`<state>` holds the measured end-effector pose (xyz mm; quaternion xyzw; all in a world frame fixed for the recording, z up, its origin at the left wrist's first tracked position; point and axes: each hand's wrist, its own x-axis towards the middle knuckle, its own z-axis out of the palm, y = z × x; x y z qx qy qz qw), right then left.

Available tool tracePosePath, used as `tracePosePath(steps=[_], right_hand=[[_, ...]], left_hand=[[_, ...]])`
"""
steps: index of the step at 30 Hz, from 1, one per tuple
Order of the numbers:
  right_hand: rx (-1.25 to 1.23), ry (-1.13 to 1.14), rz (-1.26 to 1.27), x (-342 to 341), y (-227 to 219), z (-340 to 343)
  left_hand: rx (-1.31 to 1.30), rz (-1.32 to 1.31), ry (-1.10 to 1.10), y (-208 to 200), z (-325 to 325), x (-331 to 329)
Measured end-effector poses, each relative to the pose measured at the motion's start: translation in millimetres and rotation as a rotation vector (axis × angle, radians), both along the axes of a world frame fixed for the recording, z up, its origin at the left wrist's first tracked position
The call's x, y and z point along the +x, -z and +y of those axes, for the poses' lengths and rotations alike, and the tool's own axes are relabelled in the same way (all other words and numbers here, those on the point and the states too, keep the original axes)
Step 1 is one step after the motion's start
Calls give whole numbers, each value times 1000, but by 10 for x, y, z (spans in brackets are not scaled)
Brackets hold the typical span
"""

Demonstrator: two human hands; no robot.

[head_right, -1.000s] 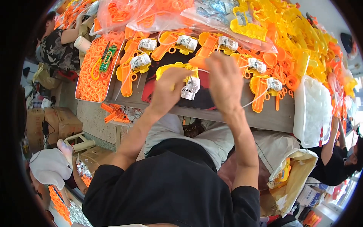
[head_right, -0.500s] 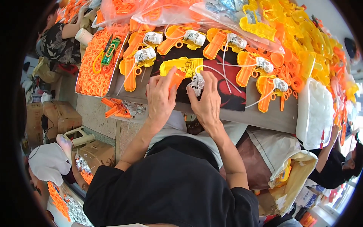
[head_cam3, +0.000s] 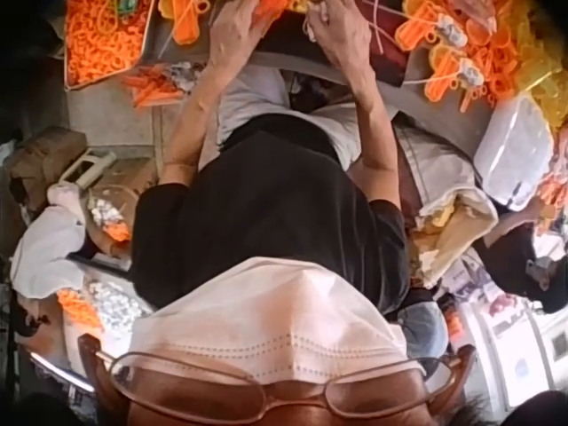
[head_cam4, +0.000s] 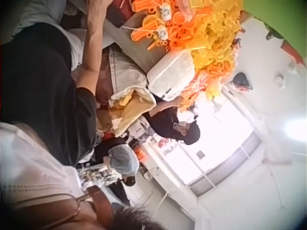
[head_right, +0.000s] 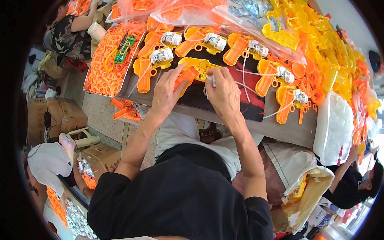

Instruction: Assembling plastic toy guns from parts on a workbench.

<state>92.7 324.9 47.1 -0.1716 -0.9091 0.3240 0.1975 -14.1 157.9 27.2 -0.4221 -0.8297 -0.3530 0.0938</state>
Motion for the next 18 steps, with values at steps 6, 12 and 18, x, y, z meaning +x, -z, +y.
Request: tracePosePath(steps=[6,12,18], right_hand=[[32,0,33,-72,25,4],[80,35,-15,-163,63,26],[214,-71,94,-341,131,50]], left_hand=[[159,50,-19,52,-28,34],[65,127,-125,45,150,70],[153,72,-81,191,93,-8]])
